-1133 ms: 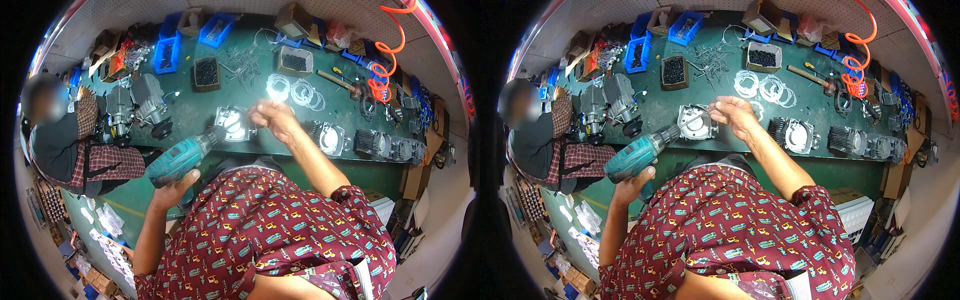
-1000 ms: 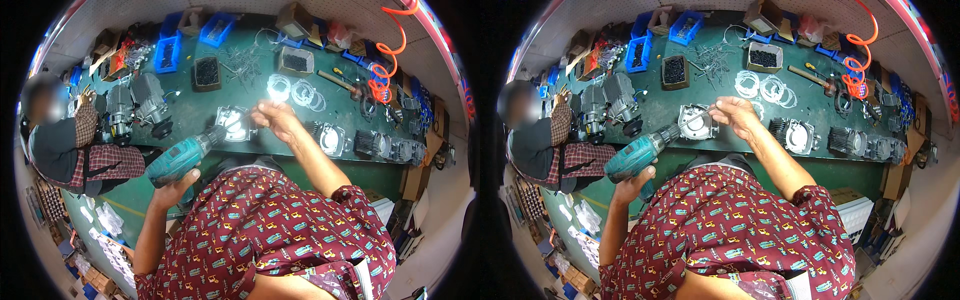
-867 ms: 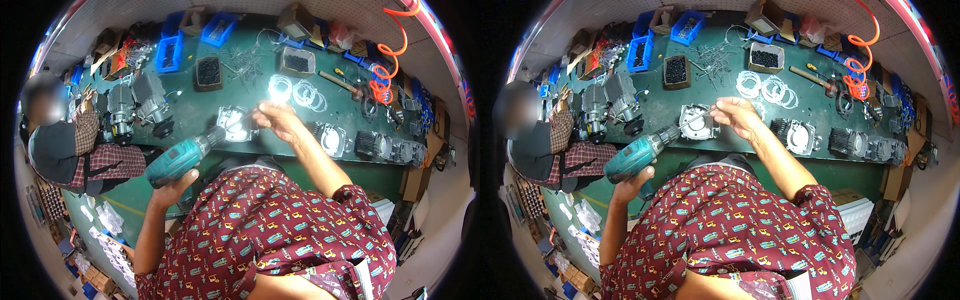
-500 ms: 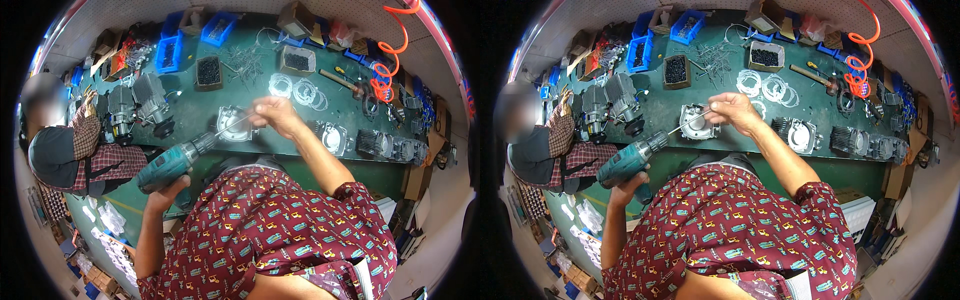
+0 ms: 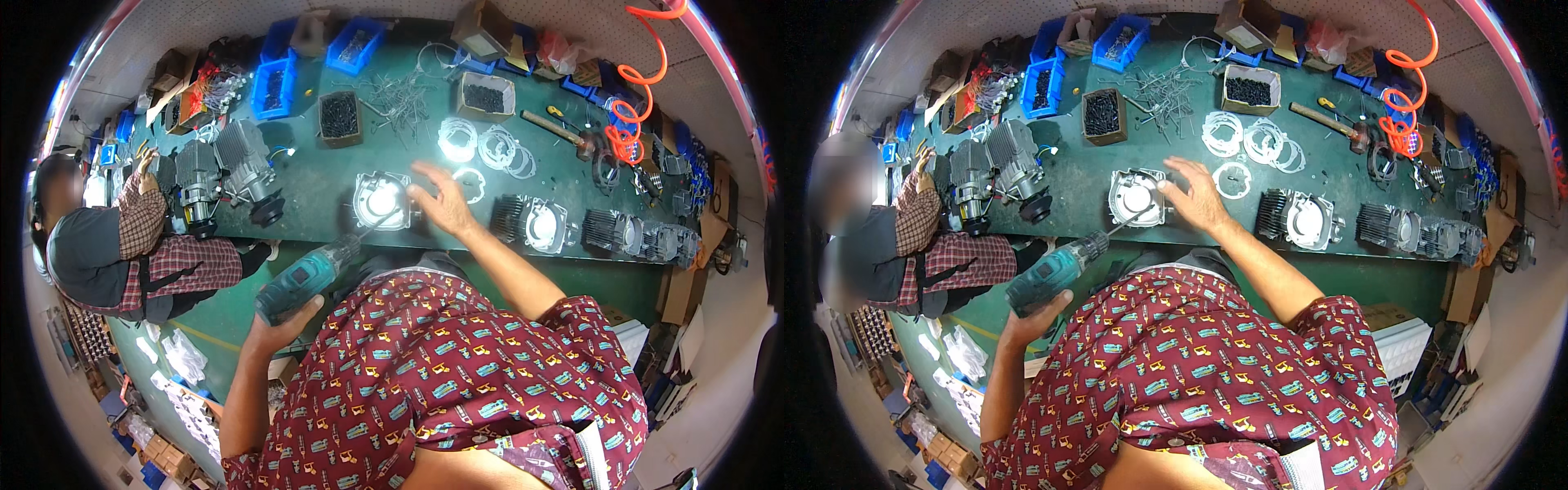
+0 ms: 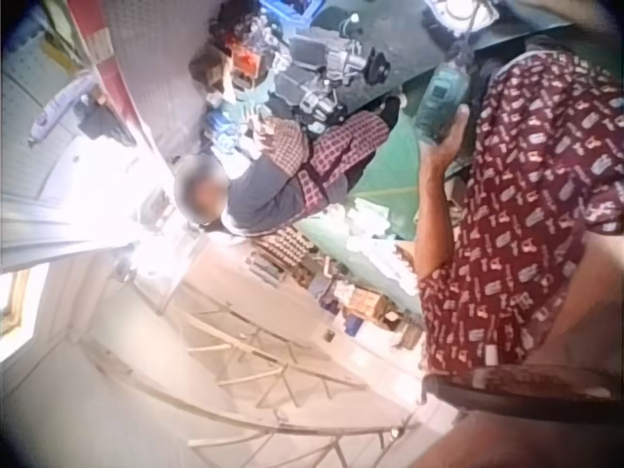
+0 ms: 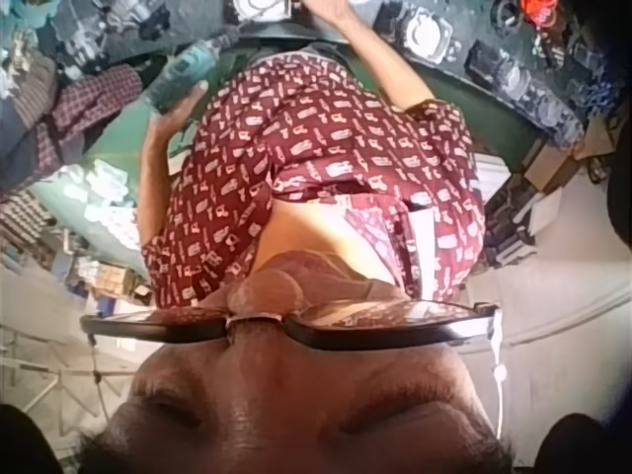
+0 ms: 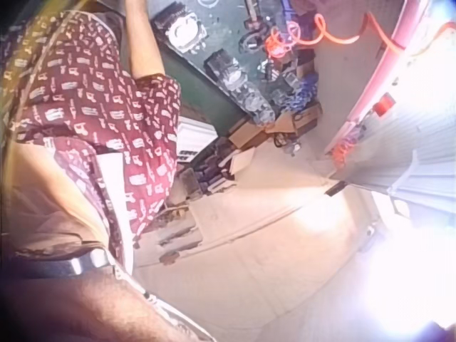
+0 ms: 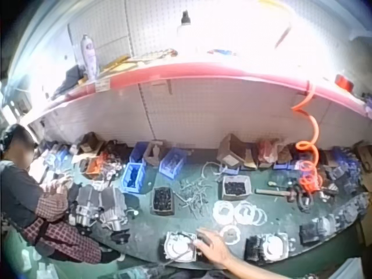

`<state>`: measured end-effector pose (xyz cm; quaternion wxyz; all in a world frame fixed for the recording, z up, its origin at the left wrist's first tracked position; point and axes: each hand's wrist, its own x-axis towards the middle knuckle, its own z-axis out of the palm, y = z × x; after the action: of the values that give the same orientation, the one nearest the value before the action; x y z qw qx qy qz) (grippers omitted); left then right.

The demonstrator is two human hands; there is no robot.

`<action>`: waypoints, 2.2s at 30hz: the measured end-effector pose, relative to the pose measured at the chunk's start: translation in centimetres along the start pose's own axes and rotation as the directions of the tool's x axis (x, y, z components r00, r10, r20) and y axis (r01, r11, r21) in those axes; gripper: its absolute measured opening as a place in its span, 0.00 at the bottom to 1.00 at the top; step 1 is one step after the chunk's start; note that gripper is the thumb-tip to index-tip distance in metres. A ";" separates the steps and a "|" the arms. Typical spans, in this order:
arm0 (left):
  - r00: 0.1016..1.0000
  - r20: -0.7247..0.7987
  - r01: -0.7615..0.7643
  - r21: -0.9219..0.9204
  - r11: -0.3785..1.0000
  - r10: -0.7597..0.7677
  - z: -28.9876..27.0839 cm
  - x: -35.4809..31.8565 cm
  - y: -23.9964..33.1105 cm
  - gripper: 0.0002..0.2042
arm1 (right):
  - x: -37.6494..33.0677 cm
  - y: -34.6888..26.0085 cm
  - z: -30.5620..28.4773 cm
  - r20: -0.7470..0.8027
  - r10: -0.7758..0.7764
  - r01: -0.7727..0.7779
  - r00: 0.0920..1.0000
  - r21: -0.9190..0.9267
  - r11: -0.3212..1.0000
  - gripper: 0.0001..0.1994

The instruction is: The person assembles small electrical components on a workbench. They place circular white parts into metal housings, then use a cordless drill to fasten screws. The person repeats this process for several units, moving finished assemblies aside.

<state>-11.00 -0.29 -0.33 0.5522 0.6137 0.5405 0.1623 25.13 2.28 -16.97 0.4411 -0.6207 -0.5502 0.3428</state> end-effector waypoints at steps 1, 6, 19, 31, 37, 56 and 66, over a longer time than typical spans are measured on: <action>1.000 0.006 -0.013 0.018 1.000 0.013 0.2 0.2 -0.1 0.13 | -0.3 -0.3 0.4 0.030 -0.013 0.014 0.999 -0.032 0.999 0.25; 1.000 0.003 -0.028 0.080 0.996 0.028 1.1 0.6 -1.1 0.12 | -0.6 -0.7 1.7 0.027 0.046 -0.050 0.999 0.158 0.986 0.24; 0.913 0.396 -0.360 0.668 0.652 0.098 2.5 7.2 14.0 0.15 | -0.4 -1.9 1.3 0.064 0.122 -0.117 0.990 -0.085 0.990 0.23; 0.951 0.250 -0.067 0.742 0.667 -0.183 6.0 7.4 17.8 0.15 | -0.7 -0.9 2.3 0.011 0.045 -0.043 0.999 -0.140 0.989 0.23; 0.963 0.215 -0.047 0.730 0.682 -0.164 6.5 7.2 17.1 0.12 | -0.6 -1.1 2.5 0.041 0.055 -0.049 0.998 -0.148 0.988 0.23; 0.998 0.055 -0.058 0.659 0.750 0.029 5.4 3.0 15.2 0.13 | -0.1 -1.9 1.4 0.230 0.131 -0.094 0.964 -0.165 0.982 0.29; 0.976 -0.213 0.071 0.153 0.986 -0.037 7.0 -0.8 9.7 0.14 | 14.2 7.9 -12.2 -0.043 -0.017 -0.005 0.999 -0.458 0.889 0.13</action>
<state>-1.00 -2.59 5.93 0.4455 0.6204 0.6235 0.1670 41.49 14.17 -18.83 0.2959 -0.7131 -0.6072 0.1877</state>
